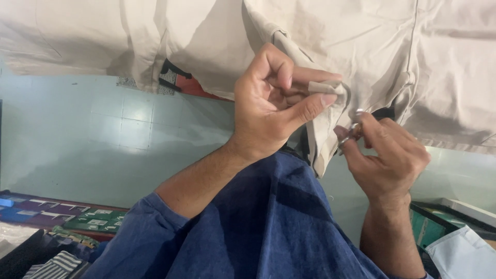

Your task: The person uses scissors to cut loose threads and excess fabric from the hem and pocket areas of a pair of beige cargo shorts. The person holds the shorts steady with one hand while snipping the threads with the other.

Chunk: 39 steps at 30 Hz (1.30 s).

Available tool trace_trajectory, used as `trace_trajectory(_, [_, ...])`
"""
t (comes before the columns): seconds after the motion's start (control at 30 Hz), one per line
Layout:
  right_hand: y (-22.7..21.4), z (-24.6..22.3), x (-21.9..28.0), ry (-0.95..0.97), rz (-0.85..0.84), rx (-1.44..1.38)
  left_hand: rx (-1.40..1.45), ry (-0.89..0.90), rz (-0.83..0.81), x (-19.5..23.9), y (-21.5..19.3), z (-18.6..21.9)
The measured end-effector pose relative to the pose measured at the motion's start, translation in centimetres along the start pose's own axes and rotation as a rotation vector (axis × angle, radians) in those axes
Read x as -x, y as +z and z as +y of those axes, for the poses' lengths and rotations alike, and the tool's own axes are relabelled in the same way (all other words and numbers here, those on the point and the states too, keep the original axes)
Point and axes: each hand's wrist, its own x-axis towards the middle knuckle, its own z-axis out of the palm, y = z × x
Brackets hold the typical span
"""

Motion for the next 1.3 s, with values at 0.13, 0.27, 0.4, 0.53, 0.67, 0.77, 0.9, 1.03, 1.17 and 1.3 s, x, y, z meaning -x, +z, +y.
trace_trajectory(0.13, [-0.3, 0.7, 1.2, 0.168, 0.028, -0.056, 0.023, 0.008, -0.012, 0.0, -0.1, 0.0])
trace_trajectory(0.27, [-0.8, 0.5, 1.2, 0.209, 0.071, -0.172, 0.038, -0.009, 0.0, 0.2, -0.2, -0.2])
trace_trajectory(0.4, [-0.9, -0.2, 1.2, 0.251, 0.071, -0.282, -0.221, 0.087, -0.166, 1.3, -1.5, -0.4])
trace_trajectory(0.53, [-0.9, 0.8, 2.8, 0.25, 0.065, -0.414, -0.495, 0.093, -0.216, 4.3, -3.8, 0.5])
trace_trajectory(0.67, [-0.8, 0.7, 3.6, 0.319, 0.054, -0.307, -0.729, 0.247, 0.031, 7.6, -7.5, -0.7])
trace_trajectory(0.77, [-0.3, 0.8, 4.6, 0.358, 0.018, -0.326, -0.787, 0.095, 0.266, 9.5, -9.8, -1.1])
trace_trajectory(0.9, [0.5, -0.2, 4.9, 0.388, -0.052, -0.287, -0.61, -0.31, 0.446, 9.8, -11.4, -0.6])
trace_trajectory(1.03, [2.2, -0.3, 5.8, 0.278, -0.11, -0.396, -0.714, -0.359, 0.434, 9.6, -12.1, -0.5])
trace_trajectory(1.17, [3.1, -2.8, 5.6, 0.186, -0.344, -0.366, -0.819, -0.388, 0.431, 9.8, -13.9, -2.3])
trace_trajectory(1.3, [3.5, -4.4, 5.7, 0.209, -0.467, -0.44, -0.777, -0.437, 0.436, 10.3, -16.4, -4.7])
